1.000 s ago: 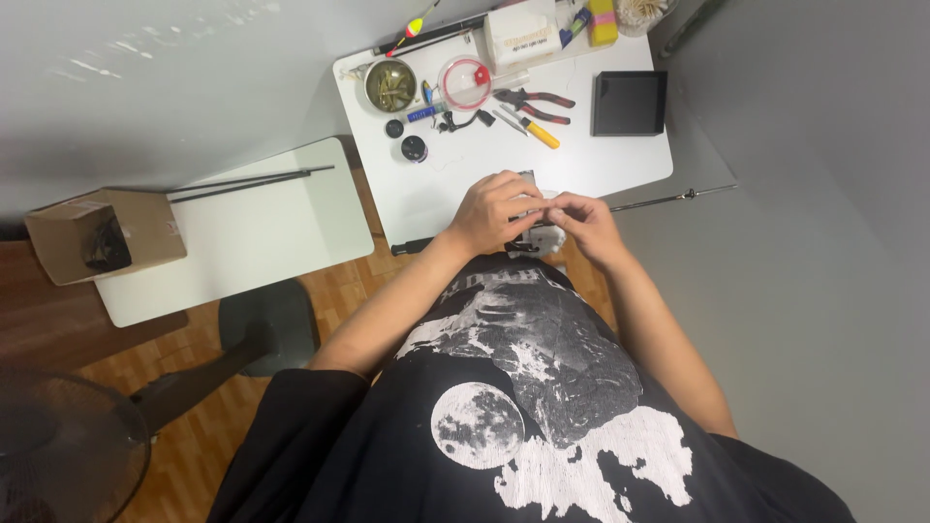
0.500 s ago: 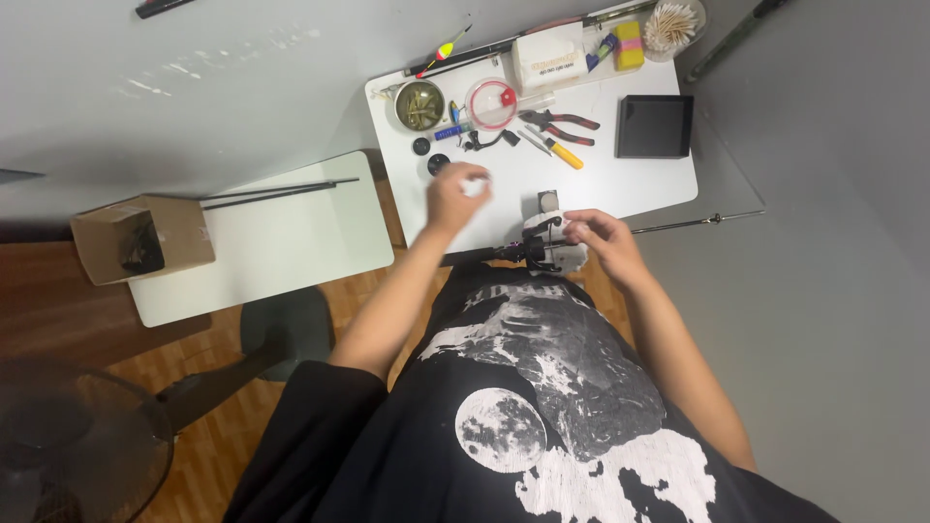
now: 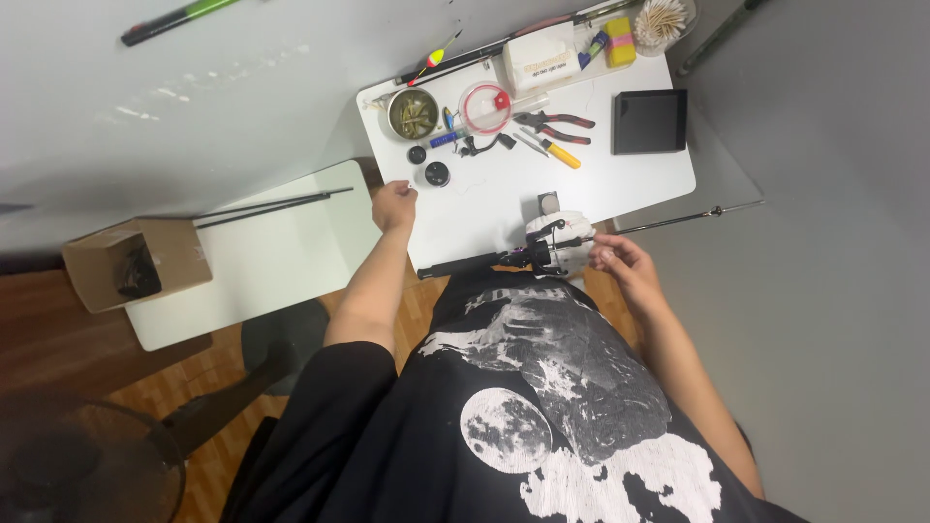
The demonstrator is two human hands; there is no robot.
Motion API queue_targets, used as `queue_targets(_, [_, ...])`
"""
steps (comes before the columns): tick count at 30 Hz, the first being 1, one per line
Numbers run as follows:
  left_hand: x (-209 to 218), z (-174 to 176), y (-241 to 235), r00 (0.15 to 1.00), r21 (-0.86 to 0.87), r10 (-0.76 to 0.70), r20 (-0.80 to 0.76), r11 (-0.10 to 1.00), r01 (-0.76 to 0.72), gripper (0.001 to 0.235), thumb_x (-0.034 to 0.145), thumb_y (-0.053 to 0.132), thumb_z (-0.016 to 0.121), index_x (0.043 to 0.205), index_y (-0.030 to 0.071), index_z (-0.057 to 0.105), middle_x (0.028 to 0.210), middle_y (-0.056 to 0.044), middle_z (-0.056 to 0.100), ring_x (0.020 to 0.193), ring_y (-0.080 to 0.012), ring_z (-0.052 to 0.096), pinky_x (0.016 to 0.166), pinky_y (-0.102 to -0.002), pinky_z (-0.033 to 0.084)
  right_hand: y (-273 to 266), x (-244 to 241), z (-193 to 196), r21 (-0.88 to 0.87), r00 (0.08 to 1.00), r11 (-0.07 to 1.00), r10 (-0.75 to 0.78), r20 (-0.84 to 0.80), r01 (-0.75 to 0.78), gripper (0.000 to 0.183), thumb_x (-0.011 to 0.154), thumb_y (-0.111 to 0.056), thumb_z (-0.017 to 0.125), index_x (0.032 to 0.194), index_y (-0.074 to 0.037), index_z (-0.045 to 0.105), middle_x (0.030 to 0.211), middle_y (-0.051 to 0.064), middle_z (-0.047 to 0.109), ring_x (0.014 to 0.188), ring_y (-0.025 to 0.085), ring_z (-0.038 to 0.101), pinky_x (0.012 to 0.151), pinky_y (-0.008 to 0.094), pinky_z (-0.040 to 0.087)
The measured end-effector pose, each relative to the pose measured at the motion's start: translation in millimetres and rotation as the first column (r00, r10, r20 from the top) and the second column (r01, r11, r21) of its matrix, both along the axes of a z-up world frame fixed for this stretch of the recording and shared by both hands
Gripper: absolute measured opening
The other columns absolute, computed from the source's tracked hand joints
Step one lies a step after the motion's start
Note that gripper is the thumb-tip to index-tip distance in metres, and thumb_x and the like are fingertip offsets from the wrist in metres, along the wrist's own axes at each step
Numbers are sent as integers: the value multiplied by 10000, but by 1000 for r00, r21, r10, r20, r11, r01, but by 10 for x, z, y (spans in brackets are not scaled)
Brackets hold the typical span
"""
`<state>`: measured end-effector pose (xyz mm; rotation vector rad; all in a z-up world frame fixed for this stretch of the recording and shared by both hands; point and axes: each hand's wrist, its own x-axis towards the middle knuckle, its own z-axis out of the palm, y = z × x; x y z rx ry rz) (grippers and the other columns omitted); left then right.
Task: The person assembles a fishing reel by hand, attaching a spool and tightening components. They handle the reel, spool, and a small black cap, placing the cap on the table after use. The person also picks up a cotton swab from the table.
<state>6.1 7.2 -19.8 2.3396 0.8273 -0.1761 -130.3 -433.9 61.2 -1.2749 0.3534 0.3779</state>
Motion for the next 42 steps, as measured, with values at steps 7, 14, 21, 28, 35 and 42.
queue_targets(7, [242, 63, 57, 993, -1, -109, 51, 994, 109, 259, 833, 210, 769, 1088, 164, 789, 1067, -62, 764, 1010, -267, 710, 906, -381, 537, 104, -169, -65, -58, 999, 998, -37, -8, 36, 383, 978, -150, 688, 1315, 18, 619, 1043, 100, 705, 945, 161, 661, 930, 326, 547])
queue_targets(14, [316, 95, 209, 973, -22, -210, 94, 977, 213, 235, 831, 227, 797, 1051, 143, 793, 971, -49, 752, 946, -248, 716, 861, -373, 548, 336, -285, 63, -93, 988, 985, -148, -33, 145, 390, 981, -149, 681, 1330, 13, 615, 1060, 98, 708, 956, 155, 664, 908, 311, 535])
queue_targets(21, [300, -72, 387, 918, 33, -366, 151, 930, 365, 227, 809, 209, 834, 1024, 145, 798, 904, -22, 738, 902, -220, 698, 847, -384, 541, 482, -129, 104, -92, 986, 982, -167, 12, 167, 372, 1003, -158, 667, 1332, 7, 615, 1056, 85, 694, 943, 143, 643, 900, 304, 532])
queue_targets(28, [-97, 134, 191, 960, -116, -221, 175, 963, 243, 311, 883, 184, 778, 1186, 141, 722, 942, -2, 726, 805, -155, 667, 802, -334, 542, 134, 412, 230, -132, 996, 987, -92, -2, 91, 356, 971, -159, 668, 1287, -3, 620, 1055, 75, 721, 953, 137, 673, 902, 303, 534])
queue_targets(35, [-620, 556, -266, 901, -188, -213, 378, 935, 300, 207, 956, 141, 705, 1151, 84, 744, 987, -43, 734, 788, -128, 624, 700, -287, 513, -496, 1564, 116, -409, 994, 912, 69, 81, -30, 342, 983, -117, 654, 1313, -31, 631, 1053, 70, 709, 951, 140, 670, 869, 303, 546])
queue_targets(42, [-1069, 879, -836, 895, -216, -136, 424, 945, 246, 197, 966, 129, 687, 1144, 77, 752, 944, -41, 733, 738, -117, 602, 616, -270, 473, -901, 3049, -28, -861, 917, 504, 373, 140, -73, 379, 944, -207, 708, 1284, -43, 687, 1128, 141, 736, 1013, 243, 707, 896, 377, 541])
